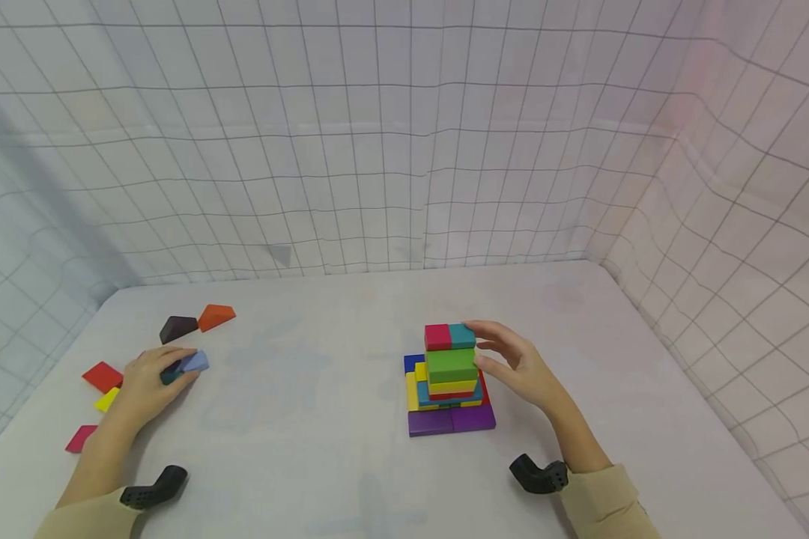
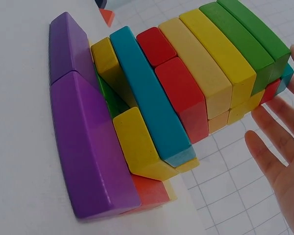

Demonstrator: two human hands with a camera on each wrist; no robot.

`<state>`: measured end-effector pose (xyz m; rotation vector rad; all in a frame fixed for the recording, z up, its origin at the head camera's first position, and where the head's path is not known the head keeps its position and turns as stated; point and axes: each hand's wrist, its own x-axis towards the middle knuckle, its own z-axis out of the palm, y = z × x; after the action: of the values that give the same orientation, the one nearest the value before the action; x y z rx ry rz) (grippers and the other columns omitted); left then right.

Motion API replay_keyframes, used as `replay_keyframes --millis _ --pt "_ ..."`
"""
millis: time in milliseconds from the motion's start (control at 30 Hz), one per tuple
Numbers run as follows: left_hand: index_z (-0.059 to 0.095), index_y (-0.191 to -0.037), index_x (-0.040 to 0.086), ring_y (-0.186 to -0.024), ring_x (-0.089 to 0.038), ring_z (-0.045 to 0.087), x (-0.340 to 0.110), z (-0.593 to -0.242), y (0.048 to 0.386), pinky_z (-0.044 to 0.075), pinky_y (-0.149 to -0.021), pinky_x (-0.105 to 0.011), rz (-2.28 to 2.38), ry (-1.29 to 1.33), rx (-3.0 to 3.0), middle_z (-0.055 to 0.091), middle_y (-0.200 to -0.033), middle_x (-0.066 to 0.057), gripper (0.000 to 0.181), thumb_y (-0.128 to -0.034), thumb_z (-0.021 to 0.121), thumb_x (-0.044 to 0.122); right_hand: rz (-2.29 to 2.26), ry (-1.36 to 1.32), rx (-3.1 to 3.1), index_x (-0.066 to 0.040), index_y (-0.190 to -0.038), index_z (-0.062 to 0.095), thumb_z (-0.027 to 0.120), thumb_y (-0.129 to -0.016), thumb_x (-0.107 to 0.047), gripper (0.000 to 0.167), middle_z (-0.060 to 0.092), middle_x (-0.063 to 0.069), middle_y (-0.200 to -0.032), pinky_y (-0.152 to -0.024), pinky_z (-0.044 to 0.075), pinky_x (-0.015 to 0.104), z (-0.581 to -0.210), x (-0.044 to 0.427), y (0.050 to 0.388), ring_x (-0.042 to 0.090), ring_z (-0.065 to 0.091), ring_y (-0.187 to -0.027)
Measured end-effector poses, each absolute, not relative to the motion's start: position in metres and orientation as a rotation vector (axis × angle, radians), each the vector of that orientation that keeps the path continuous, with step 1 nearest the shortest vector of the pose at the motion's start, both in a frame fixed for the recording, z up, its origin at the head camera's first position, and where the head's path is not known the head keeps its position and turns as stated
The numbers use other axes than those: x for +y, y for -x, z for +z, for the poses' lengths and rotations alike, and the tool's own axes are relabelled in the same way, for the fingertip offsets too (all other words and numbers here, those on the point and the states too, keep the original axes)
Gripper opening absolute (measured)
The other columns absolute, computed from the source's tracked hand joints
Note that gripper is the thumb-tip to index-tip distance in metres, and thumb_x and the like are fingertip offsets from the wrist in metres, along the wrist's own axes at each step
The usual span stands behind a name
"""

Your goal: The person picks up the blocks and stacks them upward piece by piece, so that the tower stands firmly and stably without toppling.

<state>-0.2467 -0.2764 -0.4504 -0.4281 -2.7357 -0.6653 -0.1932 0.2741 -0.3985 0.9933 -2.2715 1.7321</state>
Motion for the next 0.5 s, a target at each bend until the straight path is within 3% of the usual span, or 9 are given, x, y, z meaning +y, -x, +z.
replay_keyframes --millis 100,200,267,333,400,433,500 --pt "0.057 -0.114 -0.002 -0.11 -0.045 0.038 -0.274 -0.45 0.247 0.021 -0.091 -0.067 -0.678 0.426 -2.724 0.051 -0.113 -0.028 0.039 -0.0789 0.068 0.009 1.731 -0.991 -2.273 0.009 -0.13 0.039 0.048 -0.085 0.013 0.046 0.049 0.004 -0.131 -0.096 0.042 0.029 -0.399 0.275 0.194 0.017 0.05 -0.115" --pt "0.059 -0.112 -0.002 -0.107 -0.043 0.043 -0.267 -0.451 0.248 0.026 -0.094 -0.063 -0.741 0.444 -2.671 0.053 -0.11 -0.025 0.038 -0.0771 0.07 0.007 1.727 -0.993 -2.275 0.009 -0.13 0.039 0.048 -0.085 0.013 0.046 0.049 0.004 -0.131 -0.096 0.042 0.029 -0.399 0.275 0.194 0.017 0.05 -0.115" --pt "0.061 -0.11 -0.002 -0.101 -0.037 0.049 -0.257 -0.45 0.251 0.038 -0.097 -0.044 -0.815 0.475 -2.602 0.057 -0.106 -0.021 0.037 -0.075 0.072 0.004 1.721 -0.993 -2.274 0.009 -0.13 0.039 0.048 -0.085 0.012 0.046 0.049 0.004 -0.131 -0.096 0.042 0.029 -0.399 0.275 0.193 0.017 0.05 -0.114" --pt "0.062 -0.108 -0.002 -0.093 -0.029 0.053 -0.243 -0.448 0.253 0.045 -0.088 -0.023 -0.901 0.519 -2.521 0.059 -0.102 -0.017 0.036 -0.0729 0.073 0.0 1.716 -1.0 -2.272 0.009 -0.13 0.039 0.048 -0.086 0.012 0.045 0.049 0.004 -0.131 -0.096 0.042 0.029 -0.398 0.275 0.193 0.017 0.05 -0.114" --pt "0.063 -0.105 -0.003 -0.086 -0.022 0.054 -0.224 -0.444 0.255 0.042 -0.08 -0.008 -0.999 0.593 -2.42 0.059 -0.098 -0.015 0.036 -0.07 0.074 -0.006 1.716 -1.0 -2.272 0.009 -0.13 0.039 0.049 -0.086 0.011 0.045 0.049 0.003 -0.131 -0.096 0.042 0.03 -0.398 0.275 0.193 0.016 0.051 -0.114" --pt "0.064 -0.103 -0.004 -0.083 -0.019 0.054 -0.213 -0.441 0.256 0.038 -0.077 -0.003 -1.027 0.637 -2.371 0.06 -0.096 -0.014 0.036 -0.0686 0.074 -0.007 1.718 -1.001 -2.273 0.009 -0.13 0.039 0.049 -0.086 0.011 0.045 0.049 0.003 -0.131 -0.096 0.042 0.031 -0.398 0.275 0.193 0.016 0.051 -0.114" --pt "0.064 -0.102 -0.004 -0.082 -0.016 0.052 -0.187 -0.433 0.255 0.038 -0.077 -0.003 -1.088 0.725 -2.299 0.06 -0.096 -0.013 0.036 -0.0675 0.074 -0.009 1.721 -1.003 -2.272 0.009 -0.13 0.039 0.049 -0.086 0.011 0.045 0.049 0.004 -0.131 -0.096 0.042 0.032 -0.398 0.274 0.193 0.016 0.05 -0.115"
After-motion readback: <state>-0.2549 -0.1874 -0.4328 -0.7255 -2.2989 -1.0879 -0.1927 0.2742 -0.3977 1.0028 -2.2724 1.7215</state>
